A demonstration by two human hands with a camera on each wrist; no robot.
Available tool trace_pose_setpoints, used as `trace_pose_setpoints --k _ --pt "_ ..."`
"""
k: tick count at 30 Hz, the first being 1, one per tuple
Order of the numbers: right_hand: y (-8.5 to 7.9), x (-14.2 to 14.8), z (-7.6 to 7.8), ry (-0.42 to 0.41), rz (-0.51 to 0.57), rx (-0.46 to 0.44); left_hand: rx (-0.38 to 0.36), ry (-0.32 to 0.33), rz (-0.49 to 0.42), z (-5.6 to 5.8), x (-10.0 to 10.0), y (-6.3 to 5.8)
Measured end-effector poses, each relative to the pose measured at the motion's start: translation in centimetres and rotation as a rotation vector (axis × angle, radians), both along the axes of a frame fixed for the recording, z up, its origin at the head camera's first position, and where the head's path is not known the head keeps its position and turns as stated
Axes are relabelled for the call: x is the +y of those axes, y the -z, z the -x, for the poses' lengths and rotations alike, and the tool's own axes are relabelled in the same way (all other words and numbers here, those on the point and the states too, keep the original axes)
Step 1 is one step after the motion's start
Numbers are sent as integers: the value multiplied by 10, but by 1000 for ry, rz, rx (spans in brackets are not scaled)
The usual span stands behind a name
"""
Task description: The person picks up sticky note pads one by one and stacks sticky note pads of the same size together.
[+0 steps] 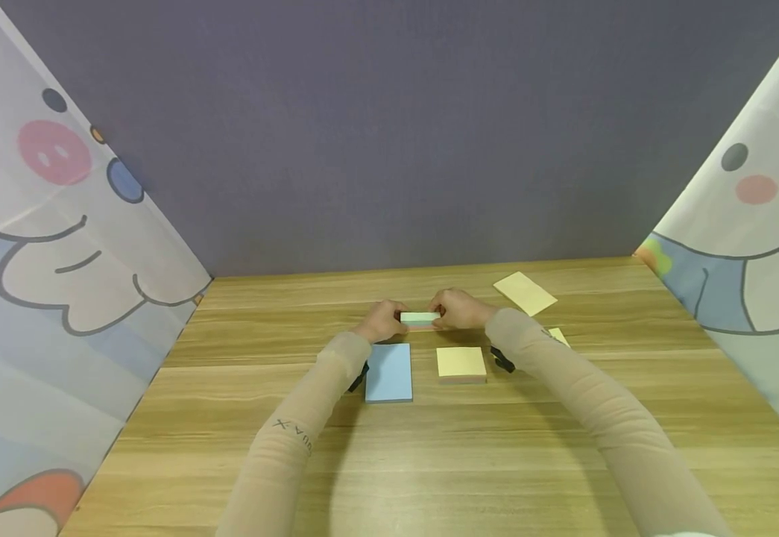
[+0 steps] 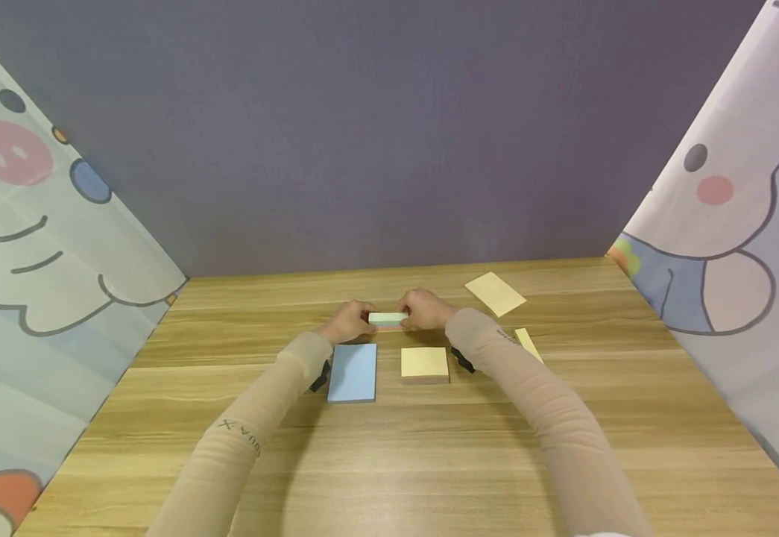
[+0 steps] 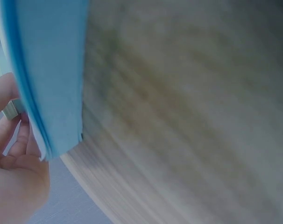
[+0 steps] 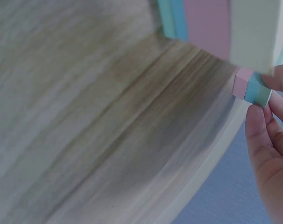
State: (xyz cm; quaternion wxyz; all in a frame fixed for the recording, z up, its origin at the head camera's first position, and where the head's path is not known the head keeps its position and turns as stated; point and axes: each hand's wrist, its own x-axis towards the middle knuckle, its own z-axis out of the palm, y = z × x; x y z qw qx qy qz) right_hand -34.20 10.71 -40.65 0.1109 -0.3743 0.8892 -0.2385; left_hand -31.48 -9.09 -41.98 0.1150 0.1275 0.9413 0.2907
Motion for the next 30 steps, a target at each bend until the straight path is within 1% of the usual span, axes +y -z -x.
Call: trace_pose_setpoints --k 8,12,18,25,29,30 --pt "-1 0 0 -3 -1 -11 8 -3 5 0 0 -1" --pt "1 0 1 0 -4 -10 18 6 13 -1 1 -2" --pt "4 1 4 4 -7 -43 17 16 11 -2 1 -4" --pt "3 2 3 -37 19 -35 12 8 15 -2 1 -4" --pt "3 1 2 -12 -10 -54 5 4 12 -2 1 -4" --pt "3 1 2 -5 -18 -47 5 3 9 -2 1 -4"
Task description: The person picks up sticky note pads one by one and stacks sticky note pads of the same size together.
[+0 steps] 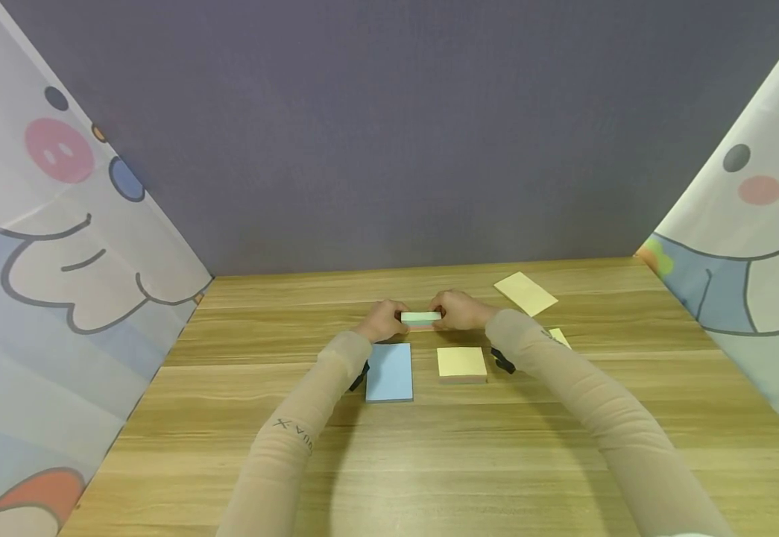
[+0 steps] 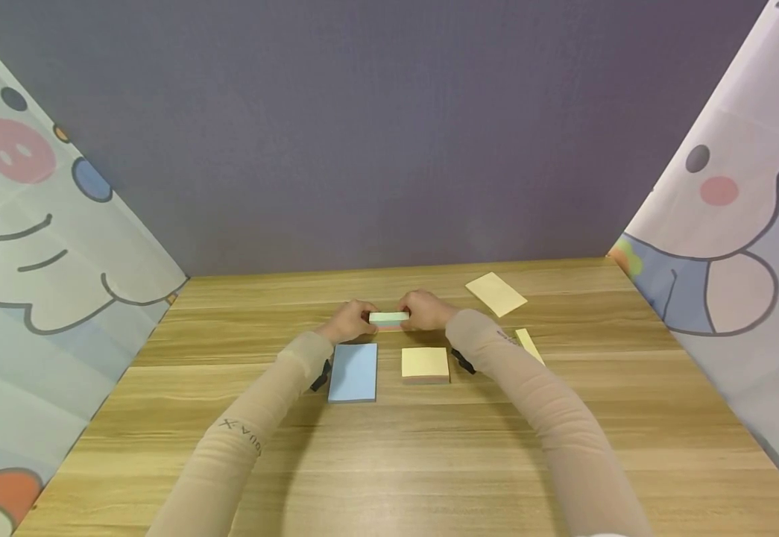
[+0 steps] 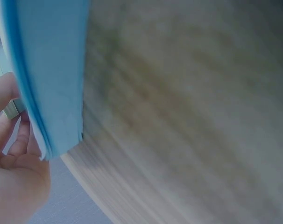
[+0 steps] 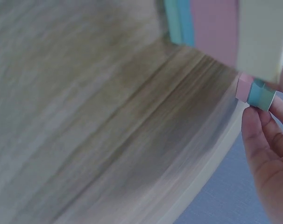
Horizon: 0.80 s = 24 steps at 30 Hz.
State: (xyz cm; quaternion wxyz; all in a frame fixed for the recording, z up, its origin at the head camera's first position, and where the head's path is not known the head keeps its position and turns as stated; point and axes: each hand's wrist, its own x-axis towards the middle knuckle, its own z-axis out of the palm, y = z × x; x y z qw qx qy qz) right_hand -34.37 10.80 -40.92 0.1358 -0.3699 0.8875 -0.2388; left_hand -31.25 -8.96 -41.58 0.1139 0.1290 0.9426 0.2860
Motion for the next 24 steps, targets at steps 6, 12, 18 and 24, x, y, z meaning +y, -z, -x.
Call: trace_pose_setpoints --k 6,12,18,24 --pt "1 1 0 38 -6 8 4 -2 -8 1 1 1" --pt "-3 4 -1 65 -10 -24 -12 -16 -23 1 0 2" --pt "-6 13 -2 90 -8 -39 -28 0 -24 0 -1 0" --pt "-8 21 -3 117 -17 -62 -31 7 -12 1 -1 2"
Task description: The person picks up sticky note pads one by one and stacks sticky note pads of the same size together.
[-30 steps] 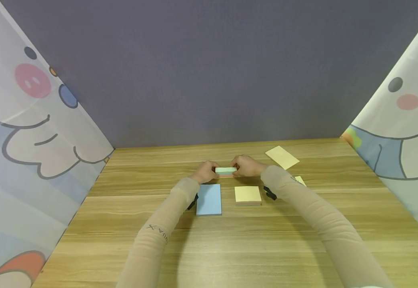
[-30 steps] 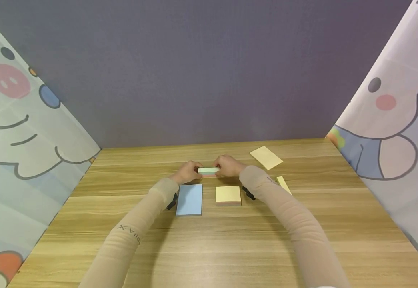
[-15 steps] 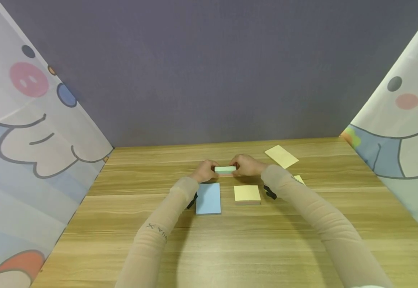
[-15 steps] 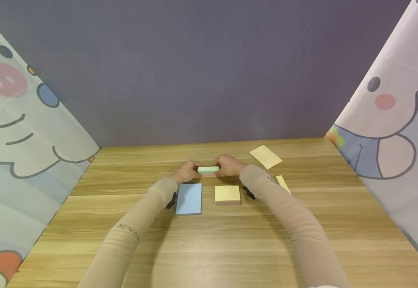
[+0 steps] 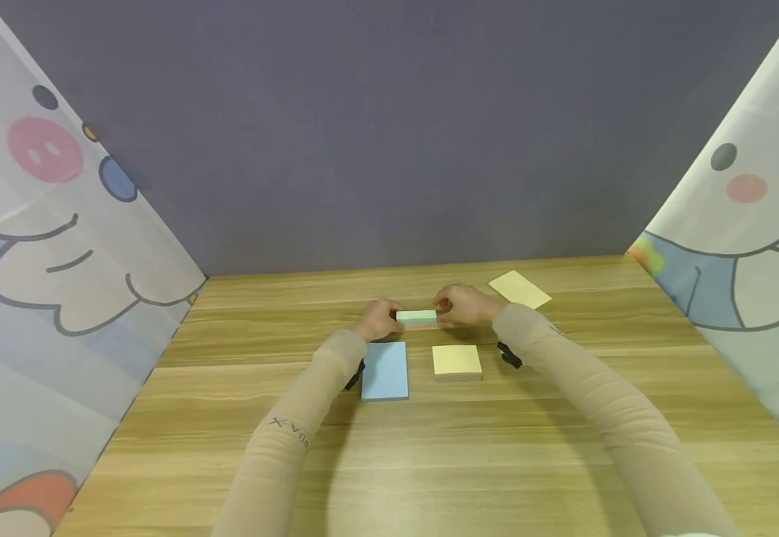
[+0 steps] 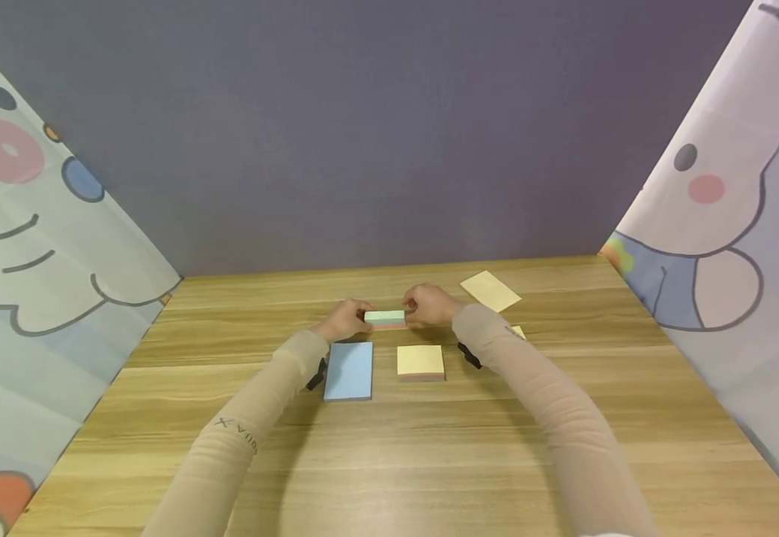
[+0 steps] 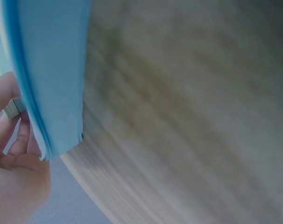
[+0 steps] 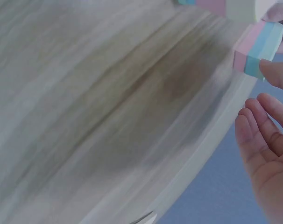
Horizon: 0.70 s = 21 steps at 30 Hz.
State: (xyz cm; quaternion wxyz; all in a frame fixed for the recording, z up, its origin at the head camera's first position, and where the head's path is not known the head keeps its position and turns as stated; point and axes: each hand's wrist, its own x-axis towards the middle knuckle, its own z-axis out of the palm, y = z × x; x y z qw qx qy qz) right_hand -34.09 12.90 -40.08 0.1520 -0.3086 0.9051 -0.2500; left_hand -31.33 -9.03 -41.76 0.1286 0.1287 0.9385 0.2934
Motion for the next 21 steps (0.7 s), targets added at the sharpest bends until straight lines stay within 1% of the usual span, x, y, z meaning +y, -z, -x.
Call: trace_pose_setpoints --k 4,8,12,15,21 --pt "-1 4 1 -19 -16 42 -8 -1 -5 0 0 2" --pt "-1 11 1 -11 -46 75 -14 -2 -9 -1 0 2" --pt "-5 18 0 -2 -47 59 -8 -1 -10 -1 -1 2" --pt "-9 22 0 -3 -25 33 -5 -5 -10 0 -1 2" --pt "-16 31 0 8 -18 44 -10 -12 -11 1 -1 0"
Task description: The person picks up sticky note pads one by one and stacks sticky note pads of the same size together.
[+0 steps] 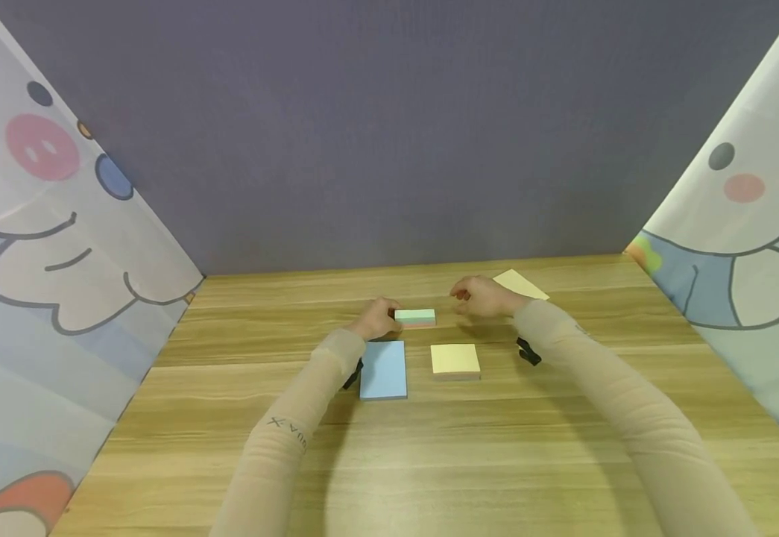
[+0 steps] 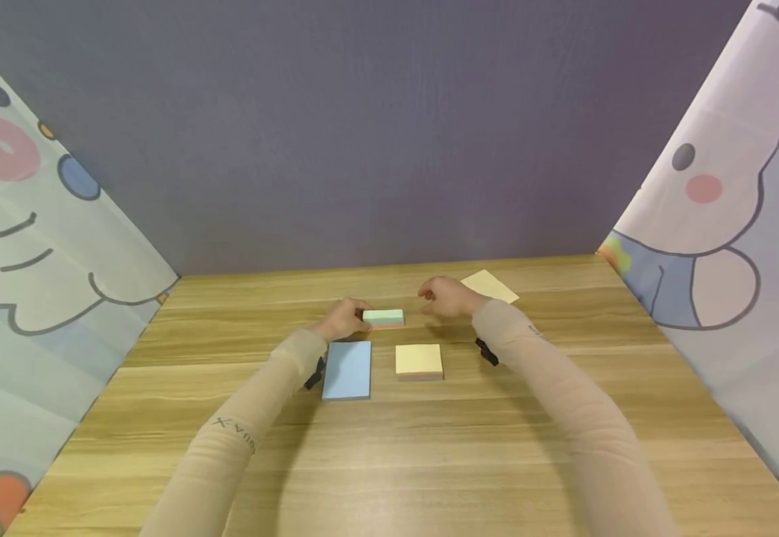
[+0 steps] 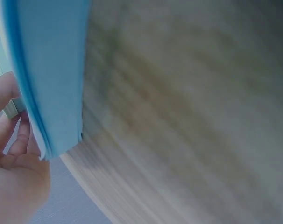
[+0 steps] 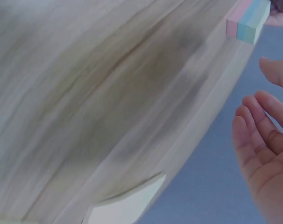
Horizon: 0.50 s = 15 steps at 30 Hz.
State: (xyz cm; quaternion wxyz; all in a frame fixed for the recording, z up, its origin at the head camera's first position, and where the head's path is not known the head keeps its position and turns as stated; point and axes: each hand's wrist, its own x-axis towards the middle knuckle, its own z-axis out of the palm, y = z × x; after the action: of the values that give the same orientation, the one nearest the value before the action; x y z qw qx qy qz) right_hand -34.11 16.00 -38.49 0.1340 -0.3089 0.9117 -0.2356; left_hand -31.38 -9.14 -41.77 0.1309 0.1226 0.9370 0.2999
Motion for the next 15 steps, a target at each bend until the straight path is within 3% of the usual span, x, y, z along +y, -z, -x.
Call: trace_pose_setpoints --k 15 --pt "-13 36 -14 59 -4 83 -13 13 -7 1 -1 2"
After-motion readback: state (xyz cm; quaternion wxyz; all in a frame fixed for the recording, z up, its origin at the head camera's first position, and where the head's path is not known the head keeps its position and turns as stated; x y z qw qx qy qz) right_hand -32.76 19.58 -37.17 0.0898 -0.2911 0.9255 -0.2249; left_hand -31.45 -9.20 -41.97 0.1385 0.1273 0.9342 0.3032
